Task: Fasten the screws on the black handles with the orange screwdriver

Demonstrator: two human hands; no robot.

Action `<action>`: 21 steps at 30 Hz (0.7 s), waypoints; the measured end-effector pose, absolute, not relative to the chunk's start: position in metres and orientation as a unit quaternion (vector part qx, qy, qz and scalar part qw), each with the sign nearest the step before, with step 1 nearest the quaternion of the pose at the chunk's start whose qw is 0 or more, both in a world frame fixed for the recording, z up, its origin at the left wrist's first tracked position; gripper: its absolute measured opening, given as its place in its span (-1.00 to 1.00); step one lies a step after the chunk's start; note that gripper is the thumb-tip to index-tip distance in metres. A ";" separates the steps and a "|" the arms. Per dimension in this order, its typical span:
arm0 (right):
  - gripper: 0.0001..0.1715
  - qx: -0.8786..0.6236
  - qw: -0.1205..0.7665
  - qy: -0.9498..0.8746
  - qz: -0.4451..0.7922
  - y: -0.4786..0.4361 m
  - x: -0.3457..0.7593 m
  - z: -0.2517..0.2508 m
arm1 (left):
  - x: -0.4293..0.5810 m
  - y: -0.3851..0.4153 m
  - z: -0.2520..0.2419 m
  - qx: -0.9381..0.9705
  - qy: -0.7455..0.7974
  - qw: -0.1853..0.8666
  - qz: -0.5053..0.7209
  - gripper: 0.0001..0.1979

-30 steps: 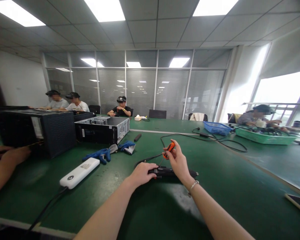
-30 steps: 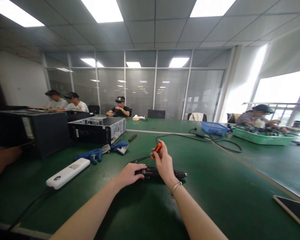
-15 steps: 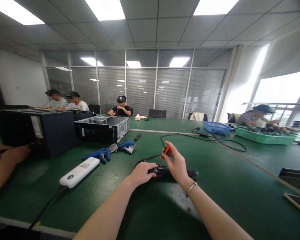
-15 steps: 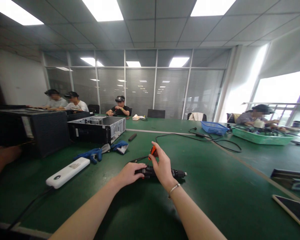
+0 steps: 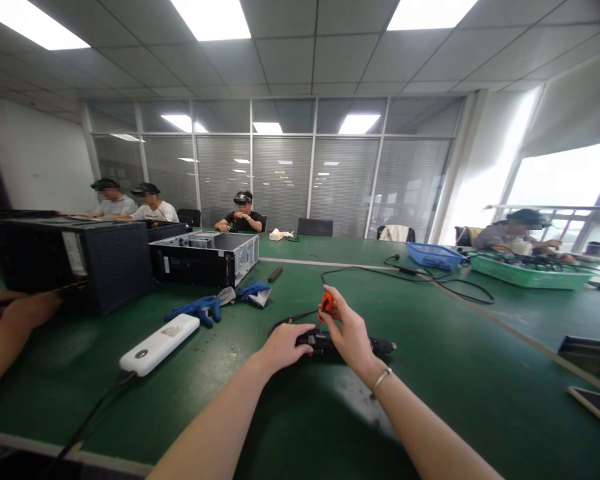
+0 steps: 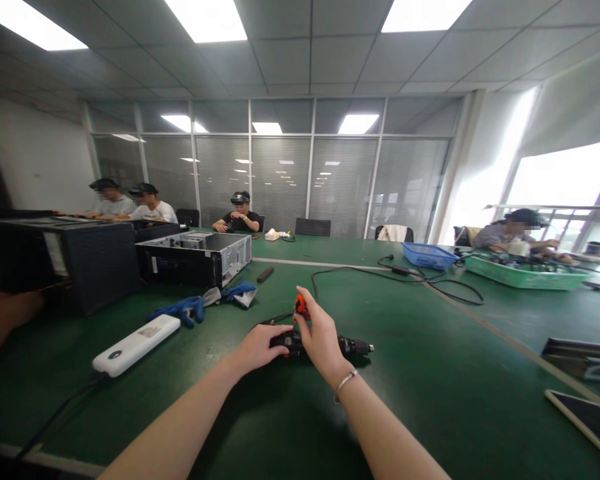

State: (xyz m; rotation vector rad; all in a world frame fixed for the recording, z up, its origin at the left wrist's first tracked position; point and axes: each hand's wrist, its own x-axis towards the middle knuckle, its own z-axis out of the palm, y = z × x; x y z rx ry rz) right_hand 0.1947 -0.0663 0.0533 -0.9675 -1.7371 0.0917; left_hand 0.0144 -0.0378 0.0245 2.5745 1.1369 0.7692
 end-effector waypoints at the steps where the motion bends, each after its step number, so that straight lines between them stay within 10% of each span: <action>1: -0.40 -0.404 0.541 -0.737 0.042 -0.068 0.193 0.053 | 0.014 -0.039 0.025 0.876 0.390 0.112 0.260 -0.46; 21: -0.45 -0.438 0.517 -0.732 -0.071 -0.071 0.195 0.050 | 0.015 -0.041 0.030 0.881 0.381 0.119 0.254 -0.49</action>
